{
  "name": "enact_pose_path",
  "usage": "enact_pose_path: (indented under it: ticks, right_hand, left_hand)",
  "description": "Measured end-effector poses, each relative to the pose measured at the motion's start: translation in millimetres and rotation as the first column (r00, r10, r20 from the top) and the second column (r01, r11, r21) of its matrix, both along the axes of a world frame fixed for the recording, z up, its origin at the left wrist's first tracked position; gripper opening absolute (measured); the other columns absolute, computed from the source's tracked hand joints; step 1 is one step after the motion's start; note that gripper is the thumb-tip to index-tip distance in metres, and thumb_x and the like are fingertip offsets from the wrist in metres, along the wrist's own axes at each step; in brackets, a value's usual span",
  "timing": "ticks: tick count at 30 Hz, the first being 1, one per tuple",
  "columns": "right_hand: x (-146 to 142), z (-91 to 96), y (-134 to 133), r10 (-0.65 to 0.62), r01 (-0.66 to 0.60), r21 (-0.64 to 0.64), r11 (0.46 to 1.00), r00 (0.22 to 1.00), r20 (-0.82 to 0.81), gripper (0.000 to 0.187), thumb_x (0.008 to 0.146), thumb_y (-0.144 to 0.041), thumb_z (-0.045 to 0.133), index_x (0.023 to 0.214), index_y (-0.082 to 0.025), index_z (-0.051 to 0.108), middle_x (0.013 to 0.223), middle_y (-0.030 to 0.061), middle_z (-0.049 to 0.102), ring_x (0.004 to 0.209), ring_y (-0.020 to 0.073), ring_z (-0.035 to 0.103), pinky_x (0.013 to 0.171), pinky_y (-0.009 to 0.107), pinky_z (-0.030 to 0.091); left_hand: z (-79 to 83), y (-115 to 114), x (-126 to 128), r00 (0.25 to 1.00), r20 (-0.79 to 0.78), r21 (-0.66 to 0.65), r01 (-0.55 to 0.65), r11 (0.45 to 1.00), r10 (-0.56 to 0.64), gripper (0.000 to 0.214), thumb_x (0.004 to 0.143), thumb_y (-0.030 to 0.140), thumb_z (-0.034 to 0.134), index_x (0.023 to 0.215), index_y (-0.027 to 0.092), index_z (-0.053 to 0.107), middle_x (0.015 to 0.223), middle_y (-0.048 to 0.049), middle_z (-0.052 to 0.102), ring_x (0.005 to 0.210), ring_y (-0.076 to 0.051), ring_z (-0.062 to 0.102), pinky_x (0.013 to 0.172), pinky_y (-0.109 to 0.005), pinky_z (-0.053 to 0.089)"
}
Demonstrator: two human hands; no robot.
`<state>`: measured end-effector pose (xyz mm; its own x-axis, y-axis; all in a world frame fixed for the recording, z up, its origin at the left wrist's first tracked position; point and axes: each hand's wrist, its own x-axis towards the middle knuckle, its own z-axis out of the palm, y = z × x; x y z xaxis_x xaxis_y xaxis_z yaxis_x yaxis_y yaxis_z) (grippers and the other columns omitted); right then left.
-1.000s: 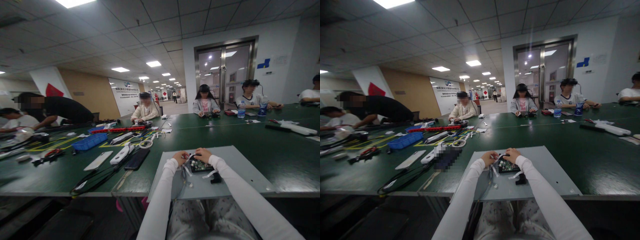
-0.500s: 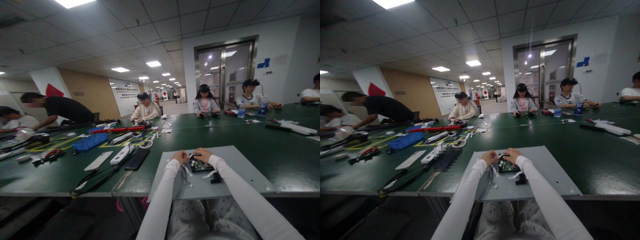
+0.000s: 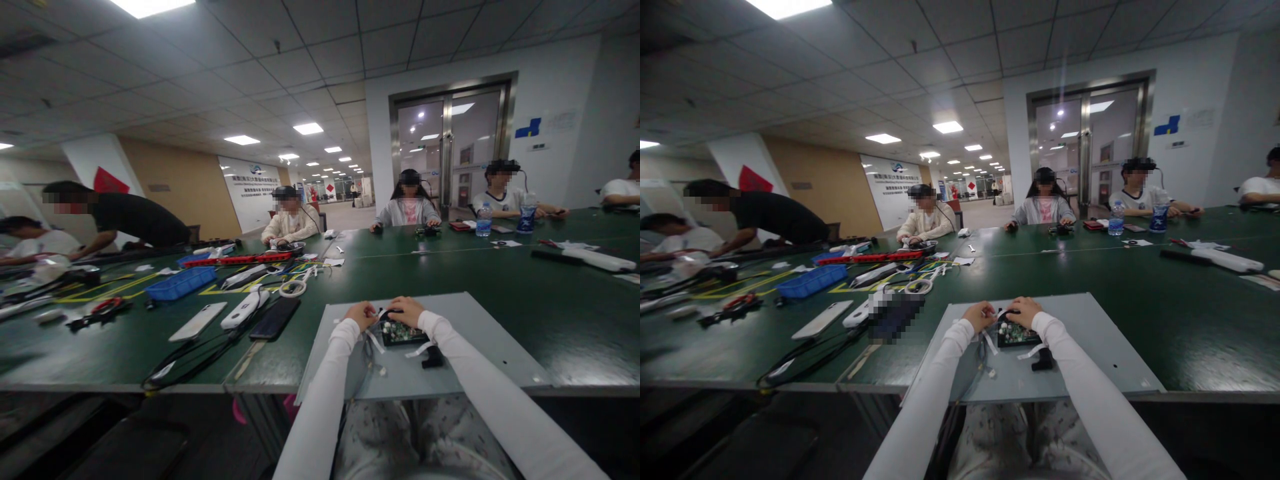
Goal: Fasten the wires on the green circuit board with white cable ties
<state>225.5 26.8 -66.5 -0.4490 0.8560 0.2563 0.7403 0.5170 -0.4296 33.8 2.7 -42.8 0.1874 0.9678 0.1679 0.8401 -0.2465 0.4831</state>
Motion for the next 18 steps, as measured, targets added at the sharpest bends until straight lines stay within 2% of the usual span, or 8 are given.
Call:
enact_pose_path:
  ticks: [18]
  right_hand:
    - [-0.4,-2.5,1.3,-0.021,0.021,0.014,1.0,1.0,-0.007,0.038,0.072,-0.049,0.045,0.098,-0.025,0.06,0.111,0.0034,0.051,0.102,0.0195,0.043,0.087,0.032,0.031]
  left_hand:
    - [12.6,-6.0,0.5,0.996,0.061,-0.091,0.064,0.994,-0.059,0.026,0.058,0.007,0.056,0.082,0.014,0.06,0.072,0.0021,0.058,0.061,-0.007,0.049,0.061,-0.017,0.041]
